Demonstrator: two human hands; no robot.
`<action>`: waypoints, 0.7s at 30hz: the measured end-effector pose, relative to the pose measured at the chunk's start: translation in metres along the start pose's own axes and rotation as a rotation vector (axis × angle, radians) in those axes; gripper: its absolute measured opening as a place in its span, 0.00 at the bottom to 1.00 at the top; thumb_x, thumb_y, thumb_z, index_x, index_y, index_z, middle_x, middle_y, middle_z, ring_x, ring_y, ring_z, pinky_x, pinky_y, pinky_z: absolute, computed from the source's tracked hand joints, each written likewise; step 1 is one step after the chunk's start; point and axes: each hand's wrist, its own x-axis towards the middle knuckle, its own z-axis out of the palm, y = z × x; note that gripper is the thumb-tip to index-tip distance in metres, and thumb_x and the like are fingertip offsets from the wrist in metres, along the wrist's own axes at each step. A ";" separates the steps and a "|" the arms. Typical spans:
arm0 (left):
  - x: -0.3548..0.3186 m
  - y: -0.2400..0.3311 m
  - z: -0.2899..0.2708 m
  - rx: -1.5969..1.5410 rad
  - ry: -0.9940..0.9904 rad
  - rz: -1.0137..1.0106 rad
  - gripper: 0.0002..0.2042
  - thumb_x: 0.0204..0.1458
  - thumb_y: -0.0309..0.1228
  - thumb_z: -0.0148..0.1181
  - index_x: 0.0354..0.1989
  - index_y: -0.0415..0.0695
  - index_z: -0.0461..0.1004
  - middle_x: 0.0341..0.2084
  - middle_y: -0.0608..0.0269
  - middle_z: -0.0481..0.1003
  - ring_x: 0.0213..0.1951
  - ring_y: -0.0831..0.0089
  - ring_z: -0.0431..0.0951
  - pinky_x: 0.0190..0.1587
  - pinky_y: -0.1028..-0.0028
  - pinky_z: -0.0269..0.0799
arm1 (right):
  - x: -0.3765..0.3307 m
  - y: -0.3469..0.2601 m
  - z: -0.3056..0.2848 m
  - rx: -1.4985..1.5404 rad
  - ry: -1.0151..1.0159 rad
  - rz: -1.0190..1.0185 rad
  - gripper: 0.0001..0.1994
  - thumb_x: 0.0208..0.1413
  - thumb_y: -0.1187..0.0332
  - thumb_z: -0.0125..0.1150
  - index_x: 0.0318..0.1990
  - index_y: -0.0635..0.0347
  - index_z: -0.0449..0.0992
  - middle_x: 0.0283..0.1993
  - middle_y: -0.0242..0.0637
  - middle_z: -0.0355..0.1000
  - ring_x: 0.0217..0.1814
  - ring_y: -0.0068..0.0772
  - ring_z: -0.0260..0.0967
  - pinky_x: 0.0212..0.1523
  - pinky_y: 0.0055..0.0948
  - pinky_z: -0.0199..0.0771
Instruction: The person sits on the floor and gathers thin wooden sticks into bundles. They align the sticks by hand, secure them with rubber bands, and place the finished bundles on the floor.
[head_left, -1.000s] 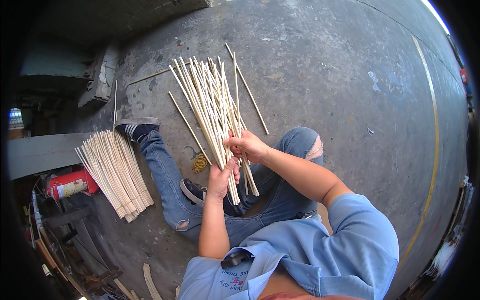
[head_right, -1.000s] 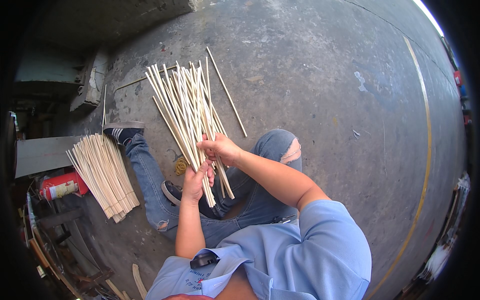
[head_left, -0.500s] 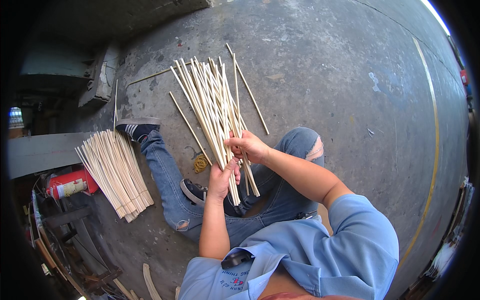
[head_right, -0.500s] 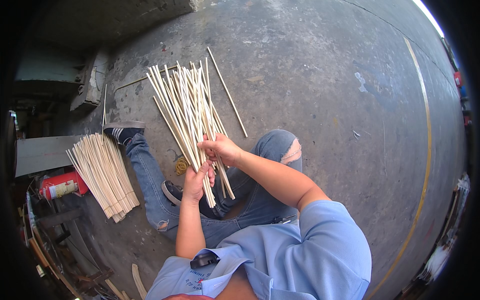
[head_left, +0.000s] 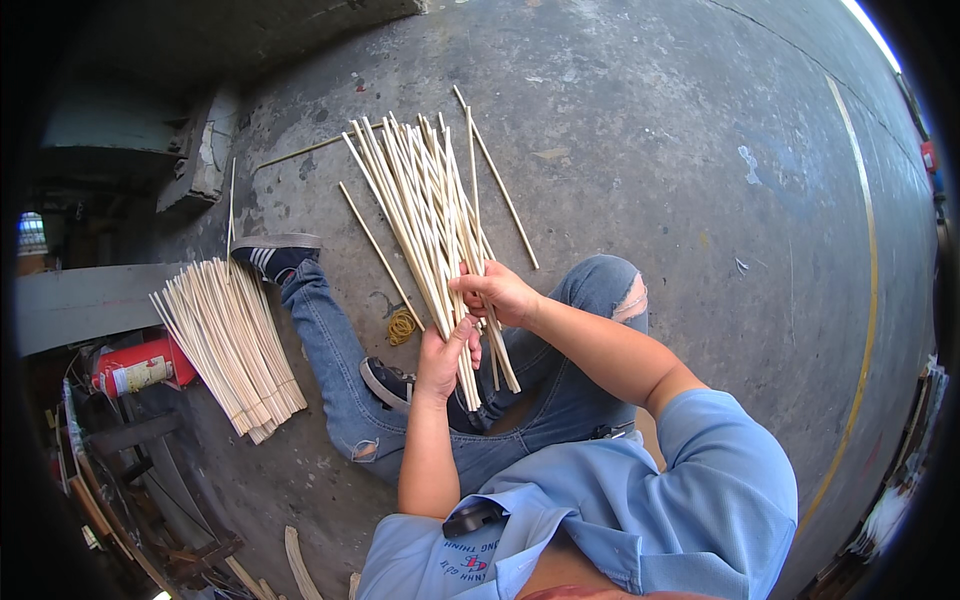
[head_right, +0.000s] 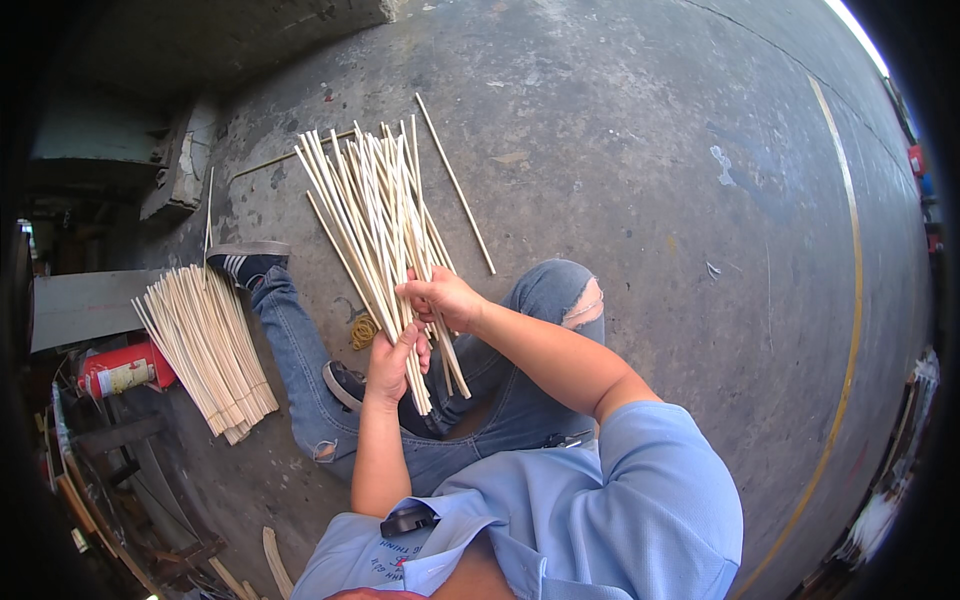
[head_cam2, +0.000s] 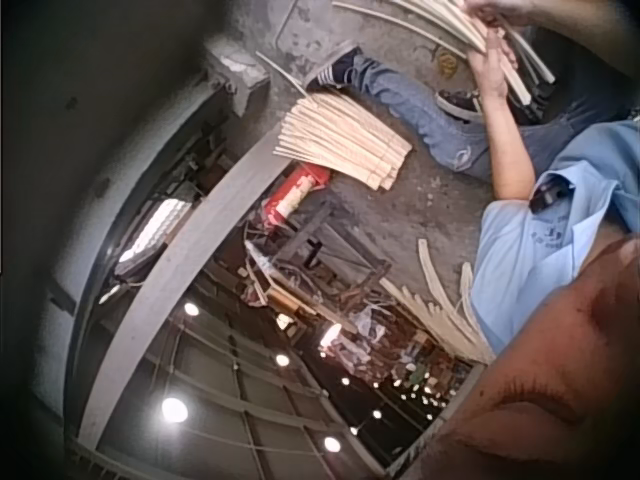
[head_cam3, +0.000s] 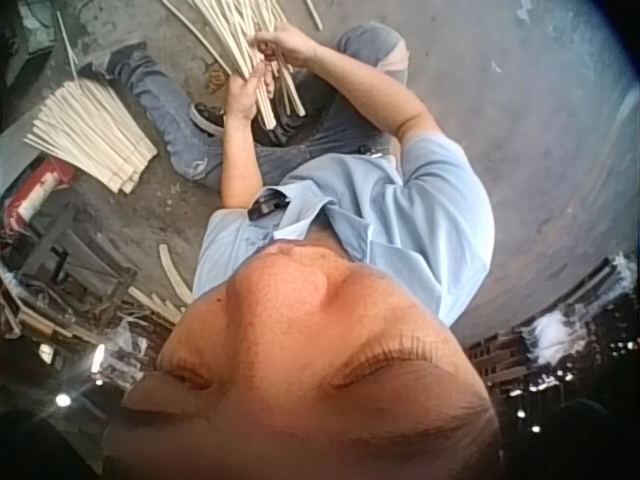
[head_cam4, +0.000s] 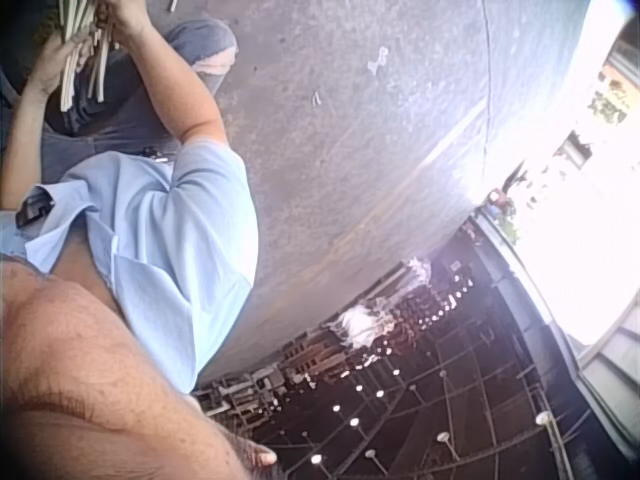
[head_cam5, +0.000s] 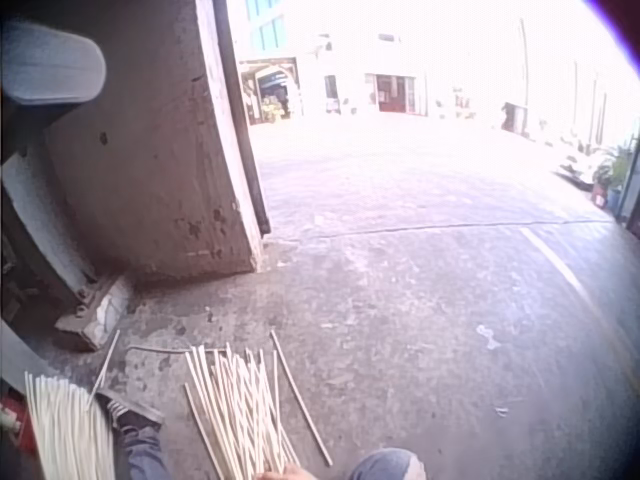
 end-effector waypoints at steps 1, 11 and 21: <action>0.000 0.000 0.000 0.000 -0.001 0.000 0.14 0.65 0.40 0.61 0.45 0.41 0.70 0.22 0.67 0.70 0.21 0.78 0.73 0.21 0.79 0.70 | 0.000 0.000 0.000 0.000 0.001 0.001 0.06 0.61 0.71 0.63 0.36 0.54 0.70 0.20 0.24 0.62 0.18 0.16 0.55 0.19 0.21 0.53; 0.001 -0.001 -0.001 0.002 0.013 -0.006 0.13 0.65 0.39 0.61 0.44 0.40 0.71 0.22 0.67 0.71 0.21 0.78 0.73 0.21 0.78 0.70 | -0.001 -0.002 0.001 -0.004 0.003 -0.006 0.06 0.60 0.71 0.63 0.35 0.54 0.71 0.21 0.23 0.62 0.19 0.16 0.56 0.19 0.21 0.53; 0.002 -0.003 -0.003 0.018 0.066 -0.012 0.13 0.65 0.38 0.61 0.43 0.40 0.72 0.25 0.65 0.74 0.24 0.76 0.77 0.24 0.77 0.76 | -0.001 -0.001 0.004 -0.059 0.093 -0.043 0.05 0.60 0.71 0.62 0.36 0.54 0.71 0.25 0.27 0.66 0.21 0.19 0.59 0.23 0.22 0.60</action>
